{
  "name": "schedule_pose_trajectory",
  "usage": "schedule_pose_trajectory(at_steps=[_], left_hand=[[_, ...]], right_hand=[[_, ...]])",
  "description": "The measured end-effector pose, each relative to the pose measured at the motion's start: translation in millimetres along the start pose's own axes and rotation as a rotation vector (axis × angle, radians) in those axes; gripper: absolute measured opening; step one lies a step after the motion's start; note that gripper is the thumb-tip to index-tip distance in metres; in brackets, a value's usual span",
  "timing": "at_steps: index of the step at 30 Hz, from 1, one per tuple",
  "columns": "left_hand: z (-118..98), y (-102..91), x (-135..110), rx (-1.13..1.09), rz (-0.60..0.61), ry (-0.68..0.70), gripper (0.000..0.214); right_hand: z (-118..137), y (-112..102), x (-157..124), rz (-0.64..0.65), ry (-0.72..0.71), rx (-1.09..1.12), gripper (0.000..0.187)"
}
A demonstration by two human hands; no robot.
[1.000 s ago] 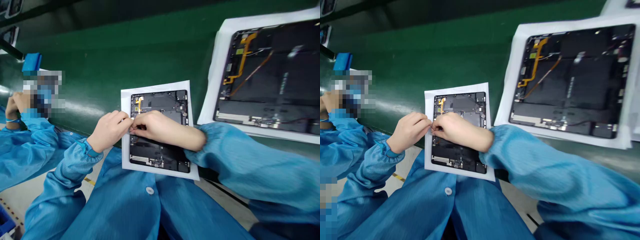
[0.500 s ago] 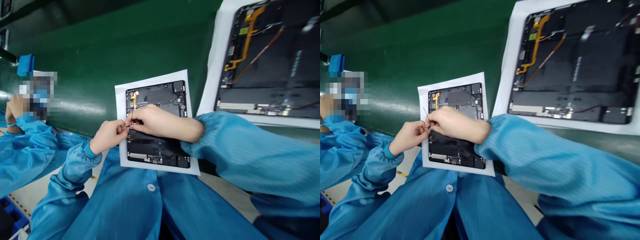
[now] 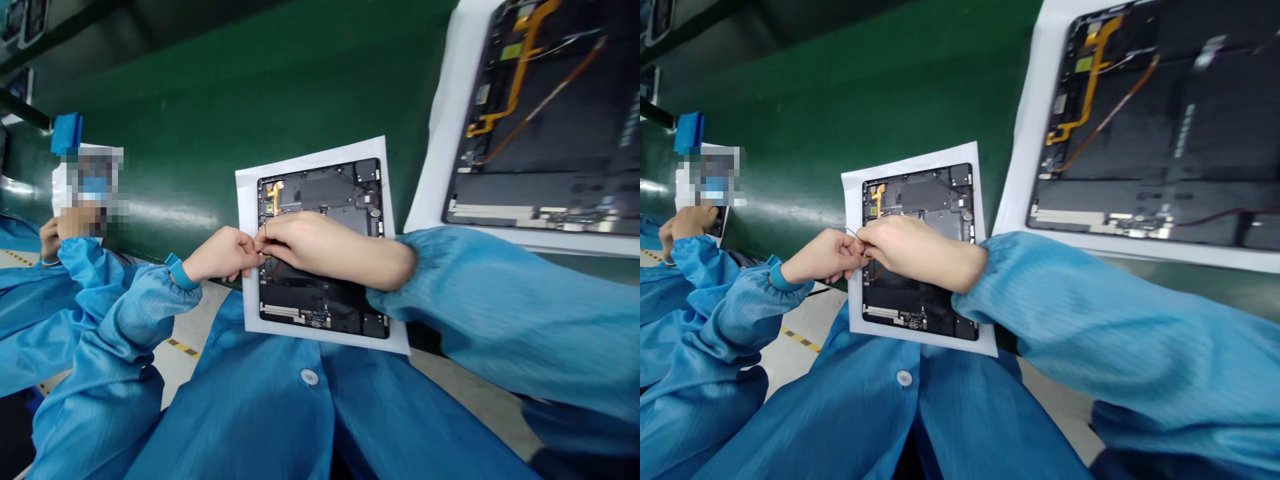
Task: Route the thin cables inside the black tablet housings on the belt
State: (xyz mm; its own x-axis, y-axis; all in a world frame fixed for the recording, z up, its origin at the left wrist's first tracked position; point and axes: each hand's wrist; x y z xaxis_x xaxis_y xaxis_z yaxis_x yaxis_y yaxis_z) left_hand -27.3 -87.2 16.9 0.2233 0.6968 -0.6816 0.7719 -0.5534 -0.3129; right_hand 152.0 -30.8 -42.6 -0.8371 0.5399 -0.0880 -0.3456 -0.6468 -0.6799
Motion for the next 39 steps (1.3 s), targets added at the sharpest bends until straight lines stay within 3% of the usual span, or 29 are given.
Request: schedule_pose_trajectory(at_steps=[6, 14, 27, 33, 39], left_hand=[[-5, 5.6, 2, 0.053, -0.05, -0.032, 0.029], [1, -5.8, 1, -0.09, 0.09, 0.018, 0.024], [-3, 0.1, 1, -0.041, 0.011, -0.004, 0.029], [2, -4.8, 1, -0.113, 0.068, 0.004, 0.027], [-2, -1.4, 2, -0.073, 0.026, -0.022, 0.028]], right_hand=[[1, -1, -2, -0.058, -0.015, -0.022, 0.017], [-3, -4, 1, 0.026, -0.024, 0.07, 0.017], [-5, -1, 1, 0.015, -0.042, 0.034, 0.018], [-4, -2, 2, 0.021, -0.036, 0.028, 0.02], [-4, -2, 2, 0.012, -0.042, 0.037, 0.019]])
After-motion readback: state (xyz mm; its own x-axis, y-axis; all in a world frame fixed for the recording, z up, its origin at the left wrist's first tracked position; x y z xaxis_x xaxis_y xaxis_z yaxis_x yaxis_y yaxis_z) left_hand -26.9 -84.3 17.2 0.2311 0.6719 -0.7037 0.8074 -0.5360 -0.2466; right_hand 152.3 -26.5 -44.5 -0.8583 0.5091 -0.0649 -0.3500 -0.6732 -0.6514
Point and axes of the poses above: each hand's wrist, its own x-axis towards the middle knuckle, its own y-axis out of the palm, z = x × y, and after that the axes turned 11 degrees about y, right-handed
